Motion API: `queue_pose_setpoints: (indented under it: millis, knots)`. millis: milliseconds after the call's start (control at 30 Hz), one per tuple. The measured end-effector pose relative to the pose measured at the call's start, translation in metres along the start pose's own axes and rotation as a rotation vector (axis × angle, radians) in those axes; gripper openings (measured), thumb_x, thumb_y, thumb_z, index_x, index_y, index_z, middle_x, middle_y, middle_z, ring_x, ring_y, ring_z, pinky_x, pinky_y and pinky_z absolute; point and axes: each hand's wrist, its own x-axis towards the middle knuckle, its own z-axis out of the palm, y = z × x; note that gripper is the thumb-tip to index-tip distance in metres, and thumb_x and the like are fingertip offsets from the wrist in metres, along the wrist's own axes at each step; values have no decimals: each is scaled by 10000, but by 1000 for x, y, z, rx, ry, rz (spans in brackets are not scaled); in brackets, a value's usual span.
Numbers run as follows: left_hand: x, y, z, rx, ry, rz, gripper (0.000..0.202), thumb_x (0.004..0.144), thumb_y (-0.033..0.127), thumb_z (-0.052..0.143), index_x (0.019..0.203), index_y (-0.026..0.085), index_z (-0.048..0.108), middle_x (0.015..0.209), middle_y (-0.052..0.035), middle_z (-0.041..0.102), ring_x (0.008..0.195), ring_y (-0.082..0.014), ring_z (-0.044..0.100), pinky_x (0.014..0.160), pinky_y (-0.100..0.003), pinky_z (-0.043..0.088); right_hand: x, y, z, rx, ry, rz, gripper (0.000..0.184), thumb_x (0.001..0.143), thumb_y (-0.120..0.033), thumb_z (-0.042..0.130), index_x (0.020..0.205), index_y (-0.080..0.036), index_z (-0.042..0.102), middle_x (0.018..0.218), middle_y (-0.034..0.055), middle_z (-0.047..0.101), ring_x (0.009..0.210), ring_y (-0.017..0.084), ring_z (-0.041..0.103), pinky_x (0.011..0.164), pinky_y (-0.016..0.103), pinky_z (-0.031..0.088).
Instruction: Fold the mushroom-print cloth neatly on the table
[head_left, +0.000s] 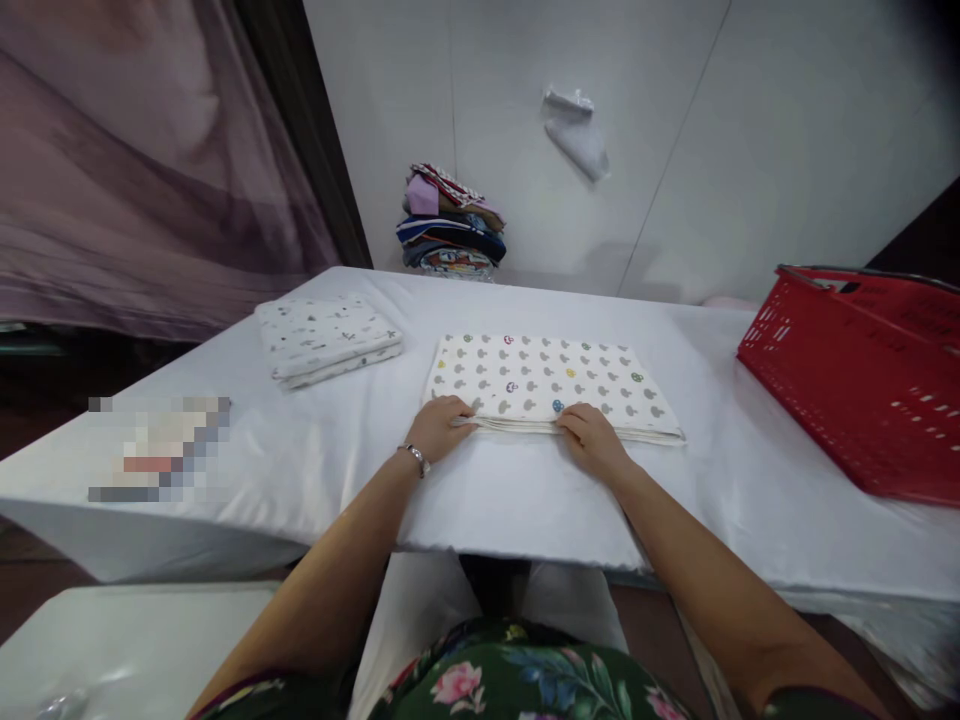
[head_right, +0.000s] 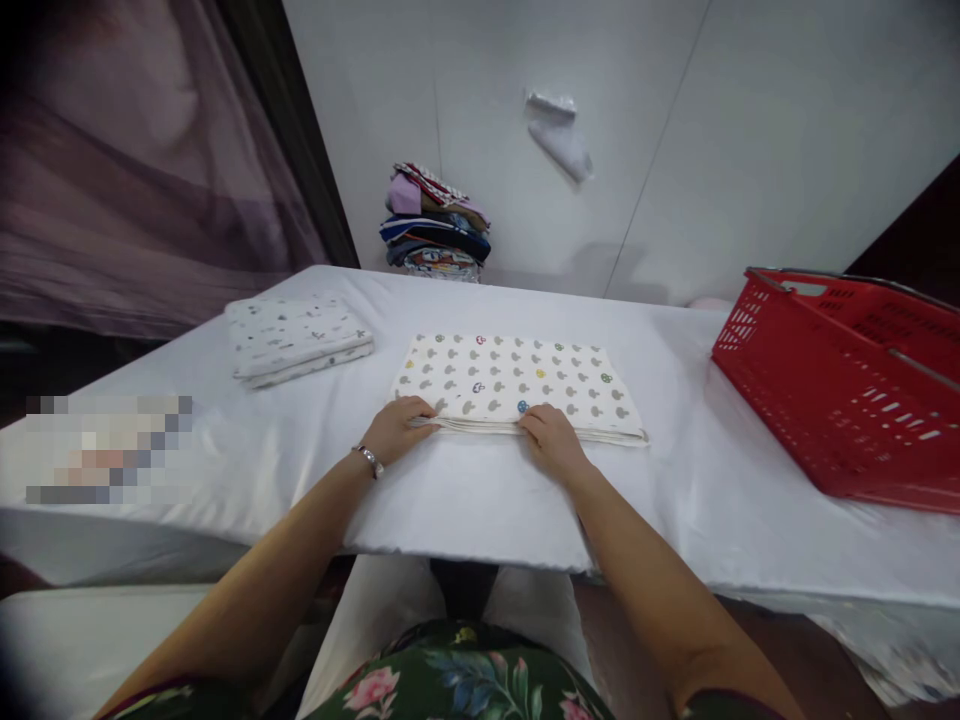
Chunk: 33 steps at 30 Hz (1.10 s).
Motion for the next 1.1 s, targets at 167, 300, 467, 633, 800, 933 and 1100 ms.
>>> queue_pose_setpoints:
  millis: [167, 300, 467, 633, 800, 933, 1100]
  knots:
    - [0, -1, 0, 3, 6, 5, 170, 758, 351, 565, 834, 222, 646, 907, -20, 653, 878, -197, 572, 817, -347, 427, 1, -2, 1, -6, -4, 30, 177, 880, -217, 460, 937, -211, 628, 969, 89, 612, 902, 213, 542, 785, 377, 441]
    - [0, -2, 0, -4, 7, 15, 160, 759, 349, 562, 824, 228, 644, 891, -16, 653, 871, -191, 572, 796, -334, 431, 1, 0, 3, -33, -17, 29, 206, 903, -240, 439, 932, -215, 642, 970, 92, 615, 902, 215, 545, 780, 379, 440]
    - [1, -2, -1, -22, 0, 22, 155, 752, 340, 572, 824, 223, 642, 892, -16, 651, 863, -186, 567, 792, -330, 431, 2, 0, 3, -37, -30, 51, 208, 912, -215, 411, 896, -201, 618, 946, 91, 613, 877, 210, 535, 768, 371, 434]
    - [1, -2, -1, -16, 0, 21, 178, 763, 369, 557, 826, 227, 643, 890, -20, 654, 864, -191, 569, 793, -335, 429, 4, -4, 2, -37, -3, 86, 228, 918, -193, 364, 879, -201, 588, 929, 96, 608, 878, 218, 526, 774, 380, 427]
    - [1, -2, -1, -5, -7, 28, 169, 765, 360, 559, 828, 227, 643, 889, -15, 653, 857, -188, 570, 788, -332, 428, 3, -5, 1, -27, 1, 80, 212, 913, -170, 363, 889, -200, 571, 943, 93, 607, 896, 212, 521, 784, 373, 422]
    - [1, -1, -2, -14, -6, 26, 165, 763, 352, 561, 829, 226, 643, 892, -14, 651, 864, -189, 568, 790, -333, 430, 2, -3, 2, -18, -16, 68, 165, 903, -168, 409, 897, -200, 570, 973, 82, 609, 909, 199, 525, 802, 358, 420]
    - [1, -1, -2, -8, -4, 21, 152, 762, 343, 563, 825, 228, 639, 887, -10, 651, 860, -189, 571, 793, -334, 429, 2, -3, 2, 1, -19, 69, 154, 903, -210, 434, 901, -204, 588, 963, 77, 612, 907, 202, 533, 807, 364, 423]
